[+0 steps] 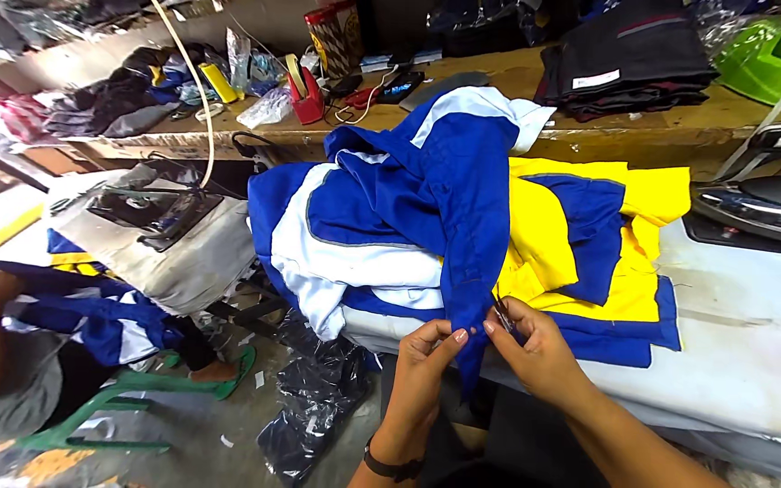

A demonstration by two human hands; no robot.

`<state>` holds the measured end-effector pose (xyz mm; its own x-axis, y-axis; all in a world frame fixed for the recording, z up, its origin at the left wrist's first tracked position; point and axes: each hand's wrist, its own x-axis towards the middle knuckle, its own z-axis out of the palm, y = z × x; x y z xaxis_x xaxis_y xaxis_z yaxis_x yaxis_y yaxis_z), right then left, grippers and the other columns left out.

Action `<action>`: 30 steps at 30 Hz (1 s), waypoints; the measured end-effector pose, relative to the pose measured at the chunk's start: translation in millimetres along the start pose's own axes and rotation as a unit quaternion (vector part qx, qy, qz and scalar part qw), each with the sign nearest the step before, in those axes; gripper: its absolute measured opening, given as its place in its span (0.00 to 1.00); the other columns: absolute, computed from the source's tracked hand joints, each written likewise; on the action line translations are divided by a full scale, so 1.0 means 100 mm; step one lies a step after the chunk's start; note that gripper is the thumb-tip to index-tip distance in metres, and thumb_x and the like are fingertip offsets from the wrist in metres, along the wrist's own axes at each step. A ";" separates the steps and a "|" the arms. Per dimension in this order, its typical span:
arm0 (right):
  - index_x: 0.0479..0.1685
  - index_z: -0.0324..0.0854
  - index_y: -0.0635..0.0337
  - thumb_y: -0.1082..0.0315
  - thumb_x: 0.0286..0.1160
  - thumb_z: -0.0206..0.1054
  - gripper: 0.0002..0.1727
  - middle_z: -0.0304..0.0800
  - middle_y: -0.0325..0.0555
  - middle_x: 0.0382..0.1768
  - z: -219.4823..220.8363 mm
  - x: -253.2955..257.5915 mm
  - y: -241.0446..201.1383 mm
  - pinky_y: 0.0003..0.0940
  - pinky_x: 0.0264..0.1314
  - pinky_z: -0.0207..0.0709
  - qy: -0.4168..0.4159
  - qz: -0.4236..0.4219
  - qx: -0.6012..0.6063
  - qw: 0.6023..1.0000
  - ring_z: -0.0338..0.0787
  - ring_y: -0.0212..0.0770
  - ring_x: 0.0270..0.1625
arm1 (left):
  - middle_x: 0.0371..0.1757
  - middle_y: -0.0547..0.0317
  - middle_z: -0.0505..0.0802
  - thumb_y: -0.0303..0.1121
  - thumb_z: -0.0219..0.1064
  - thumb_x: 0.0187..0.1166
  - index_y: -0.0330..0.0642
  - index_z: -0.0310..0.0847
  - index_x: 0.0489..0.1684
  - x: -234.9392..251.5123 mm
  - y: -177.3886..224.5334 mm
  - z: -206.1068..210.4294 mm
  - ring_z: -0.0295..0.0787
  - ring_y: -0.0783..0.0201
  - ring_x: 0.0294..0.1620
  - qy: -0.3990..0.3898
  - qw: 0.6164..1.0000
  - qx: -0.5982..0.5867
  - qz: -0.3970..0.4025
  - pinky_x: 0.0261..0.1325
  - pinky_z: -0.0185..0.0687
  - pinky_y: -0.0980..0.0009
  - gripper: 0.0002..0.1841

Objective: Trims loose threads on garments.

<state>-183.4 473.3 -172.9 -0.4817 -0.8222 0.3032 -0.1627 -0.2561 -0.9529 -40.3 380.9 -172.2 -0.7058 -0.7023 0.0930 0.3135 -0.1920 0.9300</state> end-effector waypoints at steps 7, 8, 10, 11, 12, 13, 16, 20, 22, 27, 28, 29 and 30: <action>0.38 0.80 0.58 0.72 0.74 0.67 0.01 0.78 0.26 0.23 0.08 -0.01 0.05 0.10 0.25 0.65 0.050 -0.011 0.008 0.999 0.73 0.16 0.23 | 0.42 0.56 0.96 0.26 0.64 0.82 0.39 0.91 0.40 0.01 -0.05 0.03 0.92 0.72 0.39 -0.017 0.980 -0.154 -0.124 0.43 0.87 0.76 0.08; 0.39 0.78 0.58 0.70 0.73 0.69 0.04 0.77 0.26 0.22 0.08 -0.02 0.07 0.09 0.24 0.64 0.061 -0.035 -0.023 0.997 0.71 0.15 0.22 | 0.39 0.55 0.96 0.26 0.64 0.81 0.38 0.91 0.40 0.01 -0.04 0.02 0.92 0.72 0.38 -0.014 0.978 -0.162 -0.129 0.42 0.87 0.77 0.08; 0.44 0.77 0.61 0.70 0.71 0.70 0.09 0.77 0.27 0.24 0.05 -0.02 0.06 0.09 0.25 0.64 0.066 -0.091 -0.072 0.991 0.71 0.14 0.23 | 0.36 0.56 0.95 0.27 0.63 0.82 0.37 0.91 0.40 0.02 -0.03 0.01 0.91 0.73 0.34 -0.010 0.976 -0.168 -0.139 0.40 0.86 0.78 0.08; 0.47 0.78 0.63 0.71 0.70 0.69 0.10 0.80 0.28 0.27 0.01 -0.02 0.04 0.08 0.27 0.66 0.058 -0.123 -0.083 0.987 0.73 0.14 0.25 | 0.35 0.56 0.94 0.27 0.64 0.82 0.37 0.91 0.40 0.03 -0.03 0.00 0.89 0.74 0.32 -0.007 0.977 -0.161 -0.137 0.37 0.84 0.79 0.08; 0.49 0.80 0.64 0.72 0.70 0.68 0.11 0.82 0.30 0.30 -0.03 -0.02 0.02 0.07 0.30 0.68 0.042 -0.150 -0.089 0.984 0.74 0.13 0.28 | 0.34 0.57 0.94 0.27 0.64 0.82 0.37 0.92 0.39 0.03 -0.03 0.00 0.88 0.75 0.30 -0.004 0.981 -0.148 -0.128 0.35 0.82 0.80 0.09; 0.52 0.84 0.66 0.71 0.72 0.69 0.12 0.86 0.32 0.35 -0.07 -0.01 0.01 0.07 0.34 0.69 0.020 -0.170 -0.096 0.980 0.75 0.13 0.31 | 0.33 0.58 0.94 0.26 0.64 0.81 0.37 0.92 0.38 0.04 -0.02 0.00 0.86 0.77 0.28 -0.004 0.985 -0.130 -0.116 0.33 0.80 0.82 0.09; 0.51 0.93 0.60 0.67 0.76 0.71 0.11 0.93 0.39 0.38 -0.16 0.04 0.07 0.11 0.40 0.76 -0.010 -0.216 -0.174 0.961 0.83 0.18 0.36 | 0.29 0.64 0.92 0.25 0.63 0.81 0.39 0.92 0.33 0.03 0.00 0.03 0.79 0.82 0.24 -0.003 0.992 -0.090 -0.093 0.27 0.72 0.85 0.10; 0.39 0.90 0.63 0.72 0.75 0.69 0.05 0.92 0.40 0.32 -0.13 0.05 0.11 0.11 0.41 0.77 0.005 -0.256 -0.156 0.954 0.86 0.20 0.35 | 0.26 0.66 0.89 0.27 0.62 0.82 0.41 0.90 0.31 0.02 0.00 0.05 0.79 0.81 0.23 -0.004 0.986 -0.110 -0.128 0.27 0.72 0.84 0.11; 0.40 0.88 0.64 0.73 0.74 0.71 0.04 0.92 0.32 0.34 -0.12 0.02 0.03 0.08 0.36 0.76 0.002 -0.166 -0.062 0.984 0.83 0.14 0.32 | 0.26 0.65 0.89 0.27 0.62 0.82 0.41 0.90 0.32 0.02 0.00 0.06 0.80 0.80 0.24 -0.006 0.983 -0.122 -0.137 0.28 0.73 0.83 0.11; 0.60 0.81 0.58 0.56 0.69 0.76 0.23 0.87 0.29 0.38 -0.46 -0.02 -0.14 0.11 0.35 0.76 -0.025 -0.068 -0.127 0.989 0.82 0.17 0.37 | 0.31 0.61 0.92 0.26 0.61 0.84 0.38 0.91 0.38 0.03 0.02 0.01 0.83 0.79 0.26 -0.009 0.985 -0.126 -0.118 0.30 0.76 0.84 0.10; 0.57 0.84 0.57 0.53 0.69 0.76 0.23 0.89 0.30 0.41 -0.52 -0.04 -0.13 0.11 0.37 0.76 -0.019 -0.080 -0.166 0.983 0.83 0.17 0.39 | 0.32 0.61 0.93 0.26 0.61 0.84 0.39 0.91 0.38 0.03 0.03 0.00 0.83 0.79 0.27 -0.012 0.985 -0.125 -0.119 0.31 0.76 0.84 0.11; 0.54 0.87 0.57 0.51 0.70 0.75 0.21 0.91 0.31 0.42 -0.56 -0.06 -0.12 0.12 0.39 0.77 -0.009 -0.101 -0.201 0.974 0.84 0.18 0.41 | 0.33 0.61 0.93 0.26 0.60 0.84 0.39 0.91 0.38 0.04 0.03 -0.01 0.84 0.79 0.28 -0.016 0.985 -0.126 -0.120 0.31 0.77 0.83 0.11; 0.51 0.90 0.57 0.51 0.71 0.75 0.20 0.92 0.33 0.42 -0.60 -0.06 -0.09 0.12 0.40 0.78 -0.003 -0.123 -0.230 0.965 0.85 0.18 0.42 | 0.33 0.60 0.93 0.26 0.60 0.84 0.38 0.91 0.39 0.04 0.03 -0.01 0.84 0.78 0.29 -0.018 0.984 -0.127 -0.123 0.32 0.77 0.83 0.11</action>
<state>-230.3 511.4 -165.3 -0.3746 -0.7693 0.5175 -0.6370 -0.1920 -0.7465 -41.5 376.8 -169.2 -0.8006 -0.5893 -0.1080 0.2750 -0.5216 0.8076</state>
